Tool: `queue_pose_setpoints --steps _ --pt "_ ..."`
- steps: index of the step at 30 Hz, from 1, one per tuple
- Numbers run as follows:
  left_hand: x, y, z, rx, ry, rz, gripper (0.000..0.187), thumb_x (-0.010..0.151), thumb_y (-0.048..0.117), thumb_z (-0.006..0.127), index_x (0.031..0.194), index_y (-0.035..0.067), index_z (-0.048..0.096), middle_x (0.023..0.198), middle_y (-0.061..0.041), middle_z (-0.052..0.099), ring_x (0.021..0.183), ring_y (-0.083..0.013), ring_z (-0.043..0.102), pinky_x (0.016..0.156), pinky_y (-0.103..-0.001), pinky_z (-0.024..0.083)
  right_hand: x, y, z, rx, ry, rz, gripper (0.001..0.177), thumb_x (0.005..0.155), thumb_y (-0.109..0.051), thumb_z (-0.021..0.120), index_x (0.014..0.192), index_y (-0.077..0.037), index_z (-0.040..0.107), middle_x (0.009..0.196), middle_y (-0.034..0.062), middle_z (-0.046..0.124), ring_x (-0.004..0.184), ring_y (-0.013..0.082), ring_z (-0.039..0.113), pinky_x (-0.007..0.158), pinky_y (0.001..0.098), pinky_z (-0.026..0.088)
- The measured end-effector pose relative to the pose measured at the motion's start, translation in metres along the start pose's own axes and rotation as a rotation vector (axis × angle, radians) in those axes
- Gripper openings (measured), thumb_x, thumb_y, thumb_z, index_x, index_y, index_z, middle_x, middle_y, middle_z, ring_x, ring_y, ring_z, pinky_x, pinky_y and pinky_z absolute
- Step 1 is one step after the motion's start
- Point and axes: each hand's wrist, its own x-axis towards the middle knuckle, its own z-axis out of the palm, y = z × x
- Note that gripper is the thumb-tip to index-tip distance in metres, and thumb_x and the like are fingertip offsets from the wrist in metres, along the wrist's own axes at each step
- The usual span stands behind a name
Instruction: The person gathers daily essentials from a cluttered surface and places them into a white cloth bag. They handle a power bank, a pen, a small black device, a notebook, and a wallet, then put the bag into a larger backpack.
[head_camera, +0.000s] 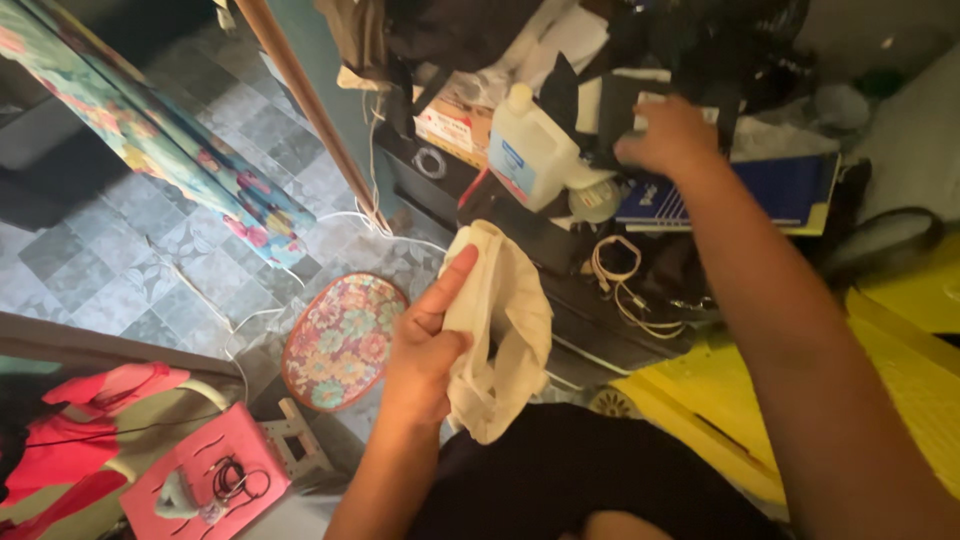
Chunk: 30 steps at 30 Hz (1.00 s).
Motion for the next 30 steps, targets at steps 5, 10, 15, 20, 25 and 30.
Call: queue_pose_setpoints --steps 5,10,15,20,25,30 --pt "-0.002 0.002 -0.004 -0.014 -0.004 0.003 0.086 0.07 -0.015 0.043 0.155 -0.001 0.045 0.145 -0.017 0.059 0.122 -0.0213 0.062 0.101 -0.03 0.049 -0.004 0.028 0.034 -0.016 -0.099 0.095 0.094 0.047 -0.025 0.098 0.134 -0.019 0.062 0.129 0.0179 0.063 0.116 0.0424 0.061 0.082 0.0534 0.05" --pt "-0.002 0.0 -0.007 -0.005 -0.01 -0.012 0.086 0.07 -0.015 0.042 0.155 -0.001 0.045 0.145 -0.017 0.059 0.122 -0.0194 0.062 0.1 -0.027 0.048 0.0 0.04 0.013 0.056 -0.093 0.248 0.074 0.064 -0.028 0.092 0.132 -0.015 0.066 0.119 0.0167 0.071 0.11 0.0371 0.067 0.093 0.0477 0.053" --pt "0.006 0.003 -0.004 -0.017 -0.022 -0.005 0.087 0.07 -0.015 0.042 0.155 0.0 0.045 0.146 -0.016 0.058 0.123 -0.0196 0.061 0.102 -0.028 0.047 -0.018 0.039 -0.035 0.251 0.231 0.173 0.069 0.081 -0.03 0.09 0.137 -0.004 0.061 0.123 0.0212 0.069 0.11 0.0358 0.068 0.091 0.0446 0.054" --pt "0.015 0.004 -0.001 -0.045 -0.017 0.025 0.087 0.07 -0.014 0.042 0.156 0.0 0.044 0.149 -0.015 0.055 0.128 -0.0212 0.06 0.107 -0.031 0.047 -0.066 0.023 -0.075 0.81 0.419 0.045 0.061 0.101 -0.02 0.083 0.151 0.001 0.054 0.131 0.0204 0.069 0.115 0.031 0.071 0.095 0.0394 0.061" --pt "0.023 0.01 -0.004 -0.081 -0.053 0.031 0.087 0.071 -0.015 0.042 0.157 -0.001 0.042 0.151 -0.016 0.053 0.129 -0.0229 0.058 0.108 -0.032 0.046 -0.138 0.005 -0.114 1.621 0.264 -0.163 0.069 0.103 -0.024 0.083 0.156 -0.003 0.046 0.139 0.0163 0.062 0.13 0.0308 0.066 0.103 0.0437 0.062" --pt "0.031 0.014 -0.004 -0.163 -0.106 0.044 0.087 0.071 -0.014 0.041 0.157 -0.001 0.041 0.151 -0.019 0.053 0.133 -0.0261 0.058 0.113 -0.035 0.046 -0.186 -0.018 -0.119 1.92 0.115 -0.384 0.073 0.095 -0.025 0.085 0.154 -0.002 0.047 0.139 0.0169 0.062 0.128 0.0292 0.066 0.106 0.0427 0.059"
